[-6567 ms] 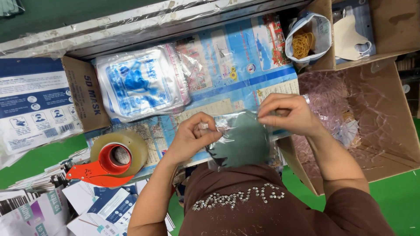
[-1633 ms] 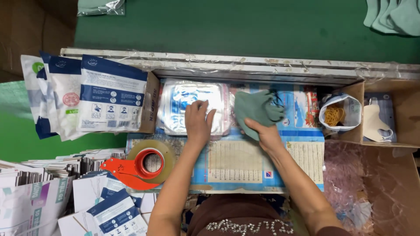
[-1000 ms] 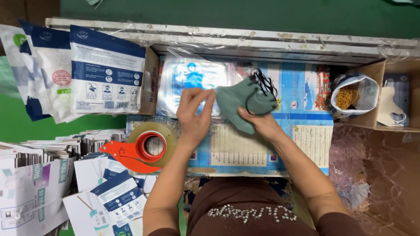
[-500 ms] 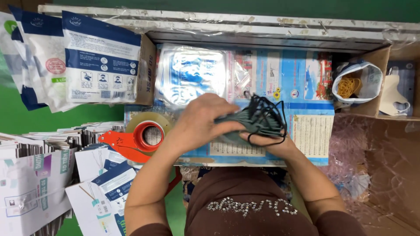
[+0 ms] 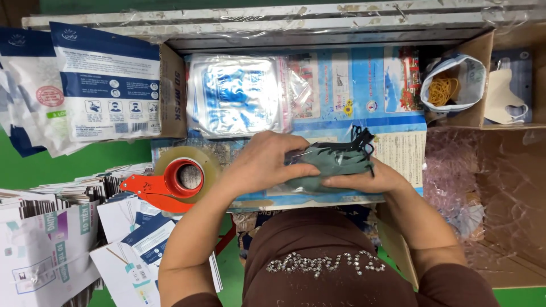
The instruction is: The person is packaging face masks into plastic bags at a manufacturing workstation.
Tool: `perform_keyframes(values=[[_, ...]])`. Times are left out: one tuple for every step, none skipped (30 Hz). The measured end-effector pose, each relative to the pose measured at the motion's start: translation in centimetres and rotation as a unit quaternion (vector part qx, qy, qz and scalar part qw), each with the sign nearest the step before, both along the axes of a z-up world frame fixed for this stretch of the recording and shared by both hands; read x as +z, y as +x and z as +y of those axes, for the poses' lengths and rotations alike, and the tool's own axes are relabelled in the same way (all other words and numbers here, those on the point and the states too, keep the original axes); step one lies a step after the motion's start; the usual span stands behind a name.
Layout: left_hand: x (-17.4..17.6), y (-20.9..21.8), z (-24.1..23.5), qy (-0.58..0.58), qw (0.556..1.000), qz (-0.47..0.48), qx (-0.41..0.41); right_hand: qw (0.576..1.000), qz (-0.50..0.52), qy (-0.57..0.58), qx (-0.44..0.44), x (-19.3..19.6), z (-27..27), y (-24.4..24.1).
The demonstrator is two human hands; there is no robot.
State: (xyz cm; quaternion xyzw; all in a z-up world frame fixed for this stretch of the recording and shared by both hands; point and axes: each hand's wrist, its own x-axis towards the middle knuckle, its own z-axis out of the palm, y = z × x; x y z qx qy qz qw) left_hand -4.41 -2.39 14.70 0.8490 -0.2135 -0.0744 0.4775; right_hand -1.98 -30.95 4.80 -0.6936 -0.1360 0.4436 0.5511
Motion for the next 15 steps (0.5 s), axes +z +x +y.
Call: perform_keyframes(values=[[-0.1, -0.1, -0.1, 0.073, 0.995, 0.063, -0.006, 1.0, -0.011, 0.023, -0.005, -0.2, 0.0, -0.1], [-0.1, -0.1, 0.2, 0.072, 0.995, 0.063, -0.005, 1.0, -0.011, 0.023, -0.003, -0.5, -0.2, -0.1], [0.0, -0.1, 0.4, 0.056, 0.994, 0.091, 0.001, 0.999, -0.004, 0.049, -0.012, -0.9, -0.5, 0.0], [0.1, -0.1, 0.7, 0.04, 0.992, 0.119, 0.007, 0.997, 0.002, 0.076, -0.022, -1.3, -0.7, 0.0], [-0.1, -0.2, 0.9, 0.039, 0.992, 0.119, 0.007, 0.997, 0.003, 0.076, -0.021, -1.4, -0.6, -0.2], [-0.2, -0.3, 1.0, 0.023, 0.994, 0.102, -0.005, 0.996, 0.011, 0.085, -0.03, -1.5, -0.6, -0.5], [-0.4, -0.4, 1.1, 0.006, 0.996, 0.085, -0.018, 0.995, 0.019, 0.095, -0.039, -1.7, -0.7, -0.8], [0.1, -0.3, 1.0, 0.006, 0.996, 0.085, -0.017, 0.995, 0.02, 0.094, -0.038, -1.4, -0.3, -1.0], [0.7, -0.2, 1.0, 0.034, 0.998, 0.045, -0.025, 0.995, 0.022, 0.092, -0.036, -1.2, 0.1, -1.3], [1.2, -0.1, 1.1, 0.063, 0.997, 0.004, -0.033, 0.995, 0.024, 0.09, -0.035, -0.9, 0.6, -1.6], [1.3, -0.2, 0.5, 0.063, 0.997, 0.005, -0.032, 0.995, 0.025, 0.09, -0.035, -1.0, 0.8, -1.7], [1.3, -0.3, -0.1, 0.09, 0.995, 0.024, -0.045, 0.995, 0.015, 0.093, -0.012, -1.1, 0.9, -1.9], [1.3, -0.4, -0.7, 0.116, 0.991, 0.044, -0.059, 0.995, 0.005, 0.097, 0.011, -1.2, 1.1, -2.1], [-0.1, -0.9, -1.5, 0.116, 0.991, 0.043, -0.059, 0.995, 0.004, 0.097, 0.011, -0.7, 2.0, -2.2], [-1.6, -1.3, -2.4, 0.081, 0.993, 0.023, -0.078, 0.992, -0.086, 0.082, 0.039, -0.1, 2.8, -2.3]])
